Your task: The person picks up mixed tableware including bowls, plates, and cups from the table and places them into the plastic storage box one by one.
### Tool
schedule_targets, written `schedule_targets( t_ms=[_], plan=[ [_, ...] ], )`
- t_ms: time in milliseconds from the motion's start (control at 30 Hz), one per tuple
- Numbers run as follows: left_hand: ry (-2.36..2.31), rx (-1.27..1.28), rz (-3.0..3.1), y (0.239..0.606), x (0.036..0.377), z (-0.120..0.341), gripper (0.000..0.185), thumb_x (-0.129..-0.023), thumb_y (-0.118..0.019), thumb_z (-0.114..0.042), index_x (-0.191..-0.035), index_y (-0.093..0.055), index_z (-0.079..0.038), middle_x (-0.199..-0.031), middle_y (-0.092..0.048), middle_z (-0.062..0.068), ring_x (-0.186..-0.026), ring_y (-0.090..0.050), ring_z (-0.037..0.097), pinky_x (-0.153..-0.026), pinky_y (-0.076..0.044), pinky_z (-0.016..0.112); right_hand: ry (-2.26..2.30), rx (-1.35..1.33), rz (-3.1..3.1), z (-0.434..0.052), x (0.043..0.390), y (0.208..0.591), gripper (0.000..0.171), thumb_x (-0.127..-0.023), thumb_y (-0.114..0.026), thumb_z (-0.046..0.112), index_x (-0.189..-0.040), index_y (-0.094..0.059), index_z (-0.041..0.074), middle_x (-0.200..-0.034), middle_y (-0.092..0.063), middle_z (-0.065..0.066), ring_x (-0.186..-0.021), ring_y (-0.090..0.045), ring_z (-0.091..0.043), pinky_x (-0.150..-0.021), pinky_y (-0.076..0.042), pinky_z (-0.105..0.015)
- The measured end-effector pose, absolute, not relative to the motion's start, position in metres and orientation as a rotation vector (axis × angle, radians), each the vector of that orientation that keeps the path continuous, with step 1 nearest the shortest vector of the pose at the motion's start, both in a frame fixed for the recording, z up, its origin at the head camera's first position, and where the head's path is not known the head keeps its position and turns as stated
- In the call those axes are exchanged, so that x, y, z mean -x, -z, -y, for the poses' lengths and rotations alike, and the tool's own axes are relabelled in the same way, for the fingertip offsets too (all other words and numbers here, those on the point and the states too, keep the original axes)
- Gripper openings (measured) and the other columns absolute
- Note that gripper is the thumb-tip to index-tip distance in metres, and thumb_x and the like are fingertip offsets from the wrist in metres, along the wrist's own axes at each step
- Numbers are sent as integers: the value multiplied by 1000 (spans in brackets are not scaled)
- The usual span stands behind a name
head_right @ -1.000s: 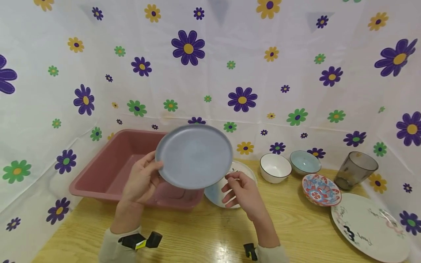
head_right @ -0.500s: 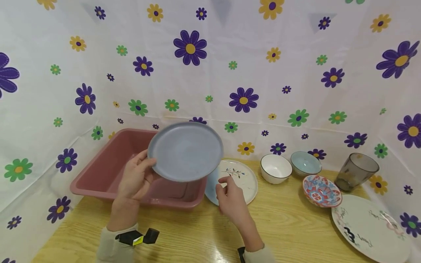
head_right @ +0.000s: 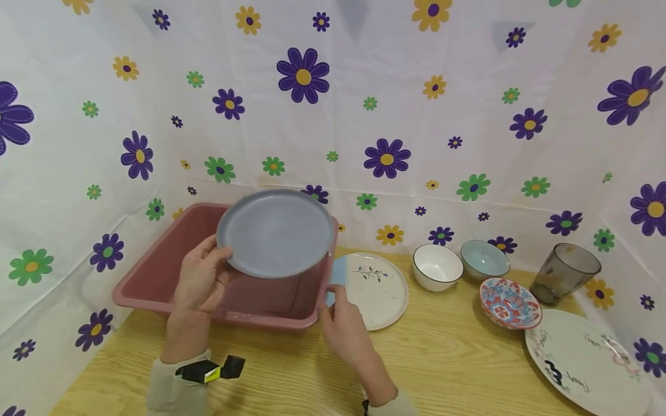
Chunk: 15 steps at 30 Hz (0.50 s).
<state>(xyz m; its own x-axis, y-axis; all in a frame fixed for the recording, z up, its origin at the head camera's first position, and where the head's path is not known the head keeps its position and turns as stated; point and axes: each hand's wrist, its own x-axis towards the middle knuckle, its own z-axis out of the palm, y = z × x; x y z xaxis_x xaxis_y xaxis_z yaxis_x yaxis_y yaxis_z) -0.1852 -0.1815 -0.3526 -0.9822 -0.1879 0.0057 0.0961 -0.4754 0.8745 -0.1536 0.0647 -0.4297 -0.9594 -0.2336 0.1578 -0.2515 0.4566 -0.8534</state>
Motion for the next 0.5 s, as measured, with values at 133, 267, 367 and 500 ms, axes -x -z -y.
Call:
schedule_targets(
  t_ms=[133, 267, 367, 500],
  plan=[
    [2544, -166, 1503, 354, 186, 187, 53, -99, -40, 8, -150, -30, 7, -130, -49, 14, -93, -65, 11, -77, -57, 27, -1566, -484, 2647, -61, 152, 432, 37, -103, -50, 13, -138, -45, 0, -78, -62, -8, -51, -58, -12, -47, -48, -25],
    [2530, -194, 1510, 355, 187, 193, 53, -99, -39, 7, -151, -28, 6, -133, -47, 14, -92, -65, 11, -78, -57, 28, -1544, -519, 2625, -58, 151, 433, 41, -103, -49, 10, -141, -44, -4, -80, -63, -9, -51, -57, -9, -46, -49, -24],
    [2506, -219, 1533, 355, 187, 197, 54, -100, -39, 6, -152, -27, 6, -138, -44, 16, -94, -64, 10, -79, -56, 28, -1538, -524, 2605, -57, 150, 432, 42, -102, -50, 9, -142, -45, -4, -80, -63, -6, -50, -55, -6, -46, -49, -24],
    [2455, -258, 1571, 355, 188, 203, 54, -100, -40, 5, -152, -27, 6, -142, -42, 18, -97, -63, 11, -79, -56, 27, -1609, -514, 2576, -55, 150, 432, 45, -103, -49, 7, -146, -43, -3, -80, -62, -4, -49, -55, -7, -44, -50, -26]
  ],
)
